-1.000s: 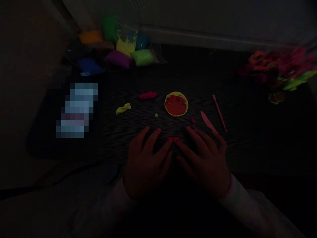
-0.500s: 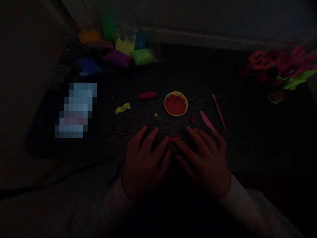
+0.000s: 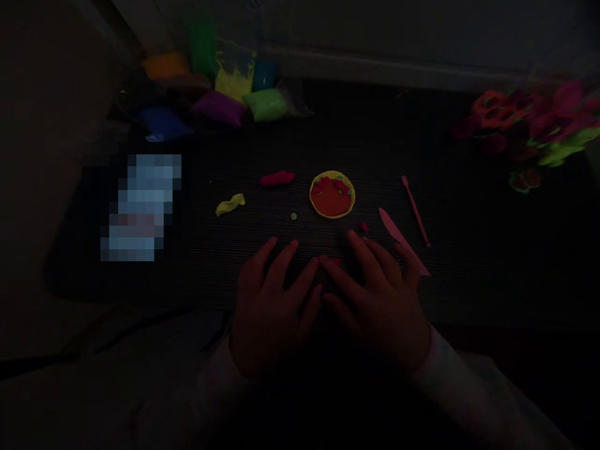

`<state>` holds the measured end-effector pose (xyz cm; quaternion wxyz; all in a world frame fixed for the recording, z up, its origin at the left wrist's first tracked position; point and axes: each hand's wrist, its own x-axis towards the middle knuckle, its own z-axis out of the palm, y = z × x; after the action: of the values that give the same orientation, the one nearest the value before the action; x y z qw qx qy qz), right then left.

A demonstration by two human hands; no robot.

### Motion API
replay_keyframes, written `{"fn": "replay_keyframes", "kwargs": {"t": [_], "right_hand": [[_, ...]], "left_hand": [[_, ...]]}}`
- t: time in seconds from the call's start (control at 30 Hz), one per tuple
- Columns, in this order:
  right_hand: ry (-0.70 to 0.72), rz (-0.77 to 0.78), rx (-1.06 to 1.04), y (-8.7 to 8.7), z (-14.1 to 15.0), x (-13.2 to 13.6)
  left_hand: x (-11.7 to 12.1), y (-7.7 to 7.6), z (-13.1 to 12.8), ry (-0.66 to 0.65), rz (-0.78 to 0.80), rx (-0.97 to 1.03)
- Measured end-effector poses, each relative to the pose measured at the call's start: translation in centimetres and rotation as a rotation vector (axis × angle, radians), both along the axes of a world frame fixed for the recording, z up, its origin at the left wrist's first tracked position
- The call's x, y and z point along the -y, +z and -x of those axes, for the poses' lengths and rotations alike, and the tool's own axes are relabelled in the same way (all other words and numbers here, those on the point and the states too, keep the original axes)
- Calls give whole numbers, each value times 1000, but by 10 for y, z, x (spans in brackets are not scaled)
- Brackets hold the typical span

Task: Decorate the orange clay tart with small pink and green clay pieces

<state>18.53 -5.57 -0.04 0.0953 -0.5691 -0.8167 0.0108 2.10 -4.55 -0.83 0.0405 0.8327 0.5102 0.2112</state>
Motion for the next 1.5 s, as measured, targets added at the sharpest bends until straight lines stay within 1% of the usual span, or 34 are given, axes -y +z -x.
{"fn": "replay_keyframes", "kwargs": {"t": [0.17, 0.37, 0.57, 0.8, 1.07, 1.2, 1.33, 1.5], "right_hand": [[3, -27, -12, 0, -3, 1], [-5, -92, -101, -2, -7, 3], [-2, -94, -63, -5, -4, 2], [8, -74, -33, -3, -4, 1], [11, -88, -30, -3, -3, 2], [19, -85, -31, -3, -3, 2], [15, -60, -16, -3, -2, 1], [12, -74, -40, -3, -3, 2]], "left_hand": [[0, 0, 0, 4, 5, 12], [1, 0, -1, 8, 7, 0], [1, 0, -3, -7, -1, -17], [0, 1, -4, -12, -4, -42], [-1, 1, -4, -17, 4, -69], [0, 1, -4, -20, 3, -49], [0, 1, -2, -18, 4, 22], [-5, 3, -4, 35, 64, 48]]}}
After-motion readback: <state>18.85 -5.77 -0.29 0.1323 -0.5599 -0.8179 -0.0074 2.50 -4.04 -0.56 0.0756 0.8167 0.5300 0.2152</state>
